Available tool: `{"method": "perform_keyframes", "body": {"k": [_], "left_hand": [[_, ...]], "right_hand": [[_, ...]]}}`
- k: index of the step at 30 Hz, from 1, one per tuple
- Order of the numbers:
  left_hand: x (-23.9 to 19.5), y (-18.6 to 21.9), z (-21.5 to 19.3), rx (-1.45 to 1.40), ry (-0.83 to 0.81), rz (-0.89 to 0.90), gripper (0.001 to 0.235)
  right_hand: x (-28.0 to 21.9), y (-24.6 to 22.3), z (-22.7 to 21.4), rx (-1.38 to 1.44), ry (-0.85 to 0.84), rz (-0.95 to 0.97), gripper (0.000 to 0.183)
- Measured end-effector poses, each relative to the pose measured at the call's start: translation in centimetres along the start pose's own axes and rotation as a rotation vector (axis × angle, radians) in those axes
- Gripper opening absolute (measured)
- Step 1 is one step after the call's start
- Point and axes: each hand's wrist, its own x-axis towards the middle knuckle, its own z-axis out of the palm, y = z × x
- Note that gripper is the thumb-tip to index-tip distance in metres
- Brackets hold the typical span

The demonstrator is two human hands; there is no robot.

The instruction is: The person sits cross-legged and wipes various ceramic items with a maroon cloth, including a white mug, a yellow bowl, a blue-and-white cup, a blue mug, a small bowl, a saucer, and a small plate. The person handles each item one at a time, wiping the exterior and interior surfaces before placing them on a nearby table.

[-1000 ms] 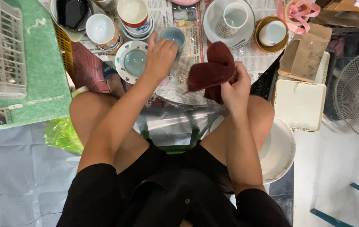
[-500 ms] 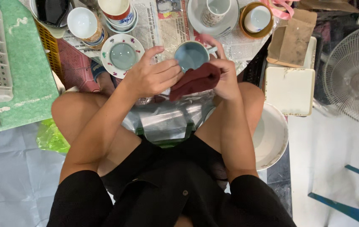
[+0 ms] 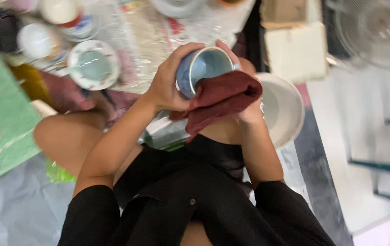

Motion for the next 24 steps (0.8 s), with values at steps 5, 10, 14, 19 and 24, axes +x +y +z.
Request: {"method": "perform_keyframes", "body": {"k": [5, 10, 14, 19, 24], "left_hand": [[5.2, -2.2, 9.5, -0.223, -0.220, 0.062, 0.086], [7.8, -3.3, 19.4, 0.152, -0.379, 0.061, 0.080], [7.8, -2.0, 26.2, 0.497, -0.688, 0.071, 0.073], [6.4, -0.9, 29.0, 0.577, -0.796, 0.003, 0.076], [5.4, -3.0, 24.0, 0.150, -0.730, -0.357, 0.098]], "right_hand": [[-13.6, 1.1, -9.8, 0.237, 0.508, -0.149, 0.065], [-26.2, 3.1, -18.8, -0.284, 1.193, -0.195, 0.048], [-30.5, 3.1, -21.1, 0.160, 0.770, -0.474, 0.023], [-30.1, 1.7, -20.6, 0.324, 1.145, -0.340, 0.037], [-24.4, 1.0, -19.2, 0.443, 1.034, -0.381, 0.038]]}}
